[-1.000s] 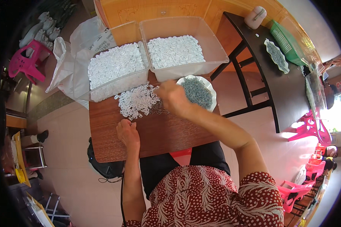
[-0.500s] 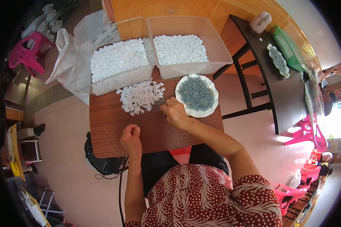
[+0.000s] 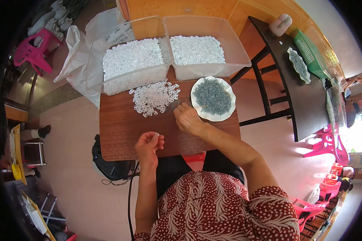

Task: Assembling small electrical plug components by inserting metal terminals into plastic housings.

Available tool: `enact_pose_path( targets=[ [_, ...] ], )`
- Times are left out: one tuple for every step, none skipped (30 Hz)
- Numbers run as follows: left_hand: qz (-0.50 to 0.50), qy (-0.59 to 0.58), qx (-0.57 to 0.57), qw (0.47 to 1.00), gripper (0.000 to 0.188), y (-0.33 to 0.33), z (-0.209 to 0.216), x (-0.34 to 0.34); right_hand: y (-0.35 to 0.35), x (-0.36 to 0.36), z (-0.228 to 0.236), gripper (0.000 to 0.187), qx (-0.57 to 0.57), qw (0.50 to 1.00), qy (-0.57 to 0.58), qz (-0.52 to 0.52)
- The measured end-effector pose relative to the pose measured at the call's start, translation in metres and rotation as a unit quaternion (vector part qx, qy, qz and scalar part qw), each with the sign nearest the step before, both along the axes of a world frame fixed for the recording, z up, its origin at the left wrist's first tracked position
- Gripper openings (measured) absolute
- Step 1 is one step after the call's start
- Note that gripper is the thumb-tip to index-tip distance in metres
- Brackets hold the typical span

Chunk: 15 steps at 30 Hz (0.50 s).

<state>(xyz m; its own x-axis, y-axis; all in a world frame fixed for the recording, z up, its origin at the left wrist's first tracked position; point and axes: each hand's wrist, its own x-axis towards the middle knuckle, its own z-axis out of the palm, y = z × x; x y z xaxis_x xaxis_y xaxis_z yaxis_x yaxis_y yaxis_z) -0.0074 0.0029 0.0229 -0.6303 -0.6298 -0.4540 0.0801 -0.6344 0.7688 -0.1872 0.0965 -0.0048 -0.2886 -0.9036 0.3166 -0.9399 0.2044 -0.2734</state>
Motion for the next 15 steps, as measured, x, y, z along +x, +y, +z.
enact_pose_path(
  targets=[
    [0.001, 0.018, 0.03, 0.999, 0.006, 0.001, 0.004, 0.002, 0.0, 0.005, 0.004, 0.012, 0.0, 1.0, -0.003, 0.001],
    [0.001, 0.016, 0.03, 0.999, 0.006, 0.002, 0.005, 0.005, 0.002, 0.009, 0.009, 0.01, -0.022, 0.998, -0.065, 0.0],
    [0.002, 0.037, 0.03, 0.999, 0.008, 0.004, 0.005, 0.007, 0.004, 0.015, 0.015, 0.008, -0.043, 0.991, -0.128, -0.002],
    [0.002, 0.06, 0.03, 0.998, 0.009, 0.005, 0.007, 0.009, 0.005, 0.022, 0.026, 0.008, -0.044, 0.991, -0.128, -0.003],
    [0.002, 0.059, 0.029, 0.998, 0.009, 0.005, 0.008, 0.011, 0.005, 0.031, 0.039, 0.009, -0.018, 0.968, -0.246, -0.038],
    [0.003, 0.059, 0.016, 0.998, 0.009, 0.005, 0.01, 0.015, 0.005, 0.039, 0.05, 0.01, 0.008, 0.93, -0.361, -0.074],
    [0.001, 0.061, 0.002, 0.998, 0.009, 0.007, 0.013, 0.017, 0.007, 0.044, 0.06, 0.01, 0.006, 0.93, -0.36, -0.075],
    [-0.001, 0.061, 0.001, 0.998, 0.009, 0.008, 0.015, 0.018, 0.009, 0.048, 0.068, 0.01, 0.01, 0.896, -0.435, -0.089],
    [0.002, 0.066, -0.001, 0.998, 0.009, 0.009, 0.017, 0.018, 0.011, 0.052, 0.073, 0.009, 0.013, 0.855, -0.508, -0.102],
    [0.005, 0.07, -0.003, 0.998, 0.01, 0.011, 0.02, 0.018, 0.013, 0.056, 0.076, 0.009, 0.011, 0.855, -0.509, -0.104],
    [0.003, 0.069, -0.003, 0.998, 0.01, 0.013, 0.024, 0.019, 0.014, 0.059, 0.077, 0.009, -0.021, 0.841, -0.534, -0.082],
    [-0.006, 0.063, -0.025, 0.998, 0.01, 0.015, 0.029, 0.02, 0.016, 0.062, 0.079, 0.008, -0.054, 0.826, -0.558, -0.059],
    [-0.015, 0.057, -0.046, 0.997, 0.011, 0.016, 0.033, 0.021, 0.016, 0.066, 0.084, 0.008, -0.055, 0.825, -0.559, -0.06],
    [-0.017, 0.056, -0.047, 0.997, 0.011, 0.018, 0.036, 0.022, 0.015, 0.071, 0.09, 0.009, -0.078, 0.818, -0.566, -0.06],
    [-0.019, 0.061, -0.064, 0.996, 0.012, 0.019, 0.038, 0.022, 0.015, 0.074, 0.094, 0.009, -0.101, 0.811, -0.573, -0.059]
  ],
)
